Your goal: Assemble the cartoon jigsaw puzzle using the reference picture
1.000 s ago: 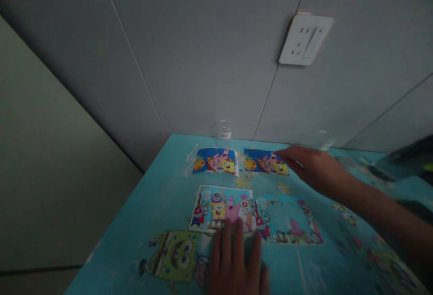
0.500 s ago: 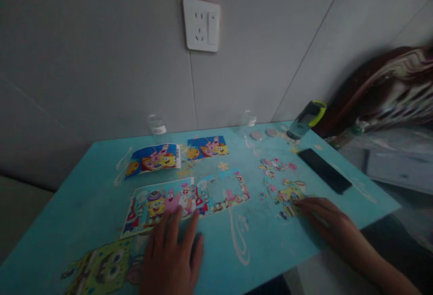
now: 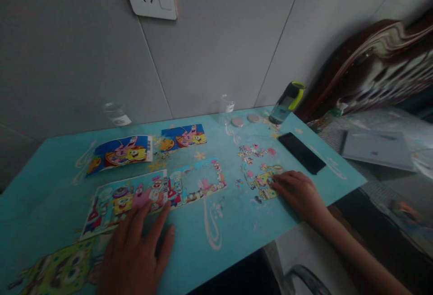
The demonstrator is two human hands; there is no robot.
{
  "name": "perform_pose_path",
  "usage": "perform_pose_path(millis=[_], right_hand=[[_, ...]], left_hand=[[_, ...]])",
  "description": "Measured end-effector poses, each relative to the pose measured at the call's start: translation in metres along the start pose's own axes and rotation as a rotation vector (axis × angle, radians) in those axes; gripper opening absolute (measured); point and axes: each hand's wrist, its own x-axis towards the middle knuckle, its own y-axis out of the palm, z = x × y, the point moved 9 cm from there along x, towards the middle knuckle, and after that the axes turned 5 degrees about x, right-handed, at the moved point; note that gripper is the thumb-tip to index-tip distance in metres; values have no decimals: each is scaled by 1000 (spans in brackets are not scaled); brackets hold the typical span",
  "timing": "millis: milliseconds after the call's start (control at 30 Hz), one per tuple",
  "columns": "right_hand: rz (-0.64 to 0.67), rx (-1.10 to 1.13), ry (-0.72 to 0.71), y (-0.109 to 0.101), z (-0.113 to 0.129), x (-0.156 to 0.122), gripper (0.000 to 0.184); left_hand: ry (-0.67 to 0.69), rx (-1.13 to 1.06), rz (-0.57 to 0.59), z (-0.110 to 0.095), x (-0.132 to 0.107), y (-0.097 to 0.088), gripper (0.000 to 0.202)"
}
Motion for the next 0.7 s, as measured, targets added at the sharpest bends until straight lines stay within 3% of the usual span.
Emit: perform_pose_path(millis=[433, 700], right_hand=[[69, 178, 93, 1, -8, 4, 22], [84, 221, 150, 4, -27, 1, 32]], left_hand=[[0, 17, 25, -1, 0, 0, 48], [-30, 32, 20, -7, 2, -8, 48]])
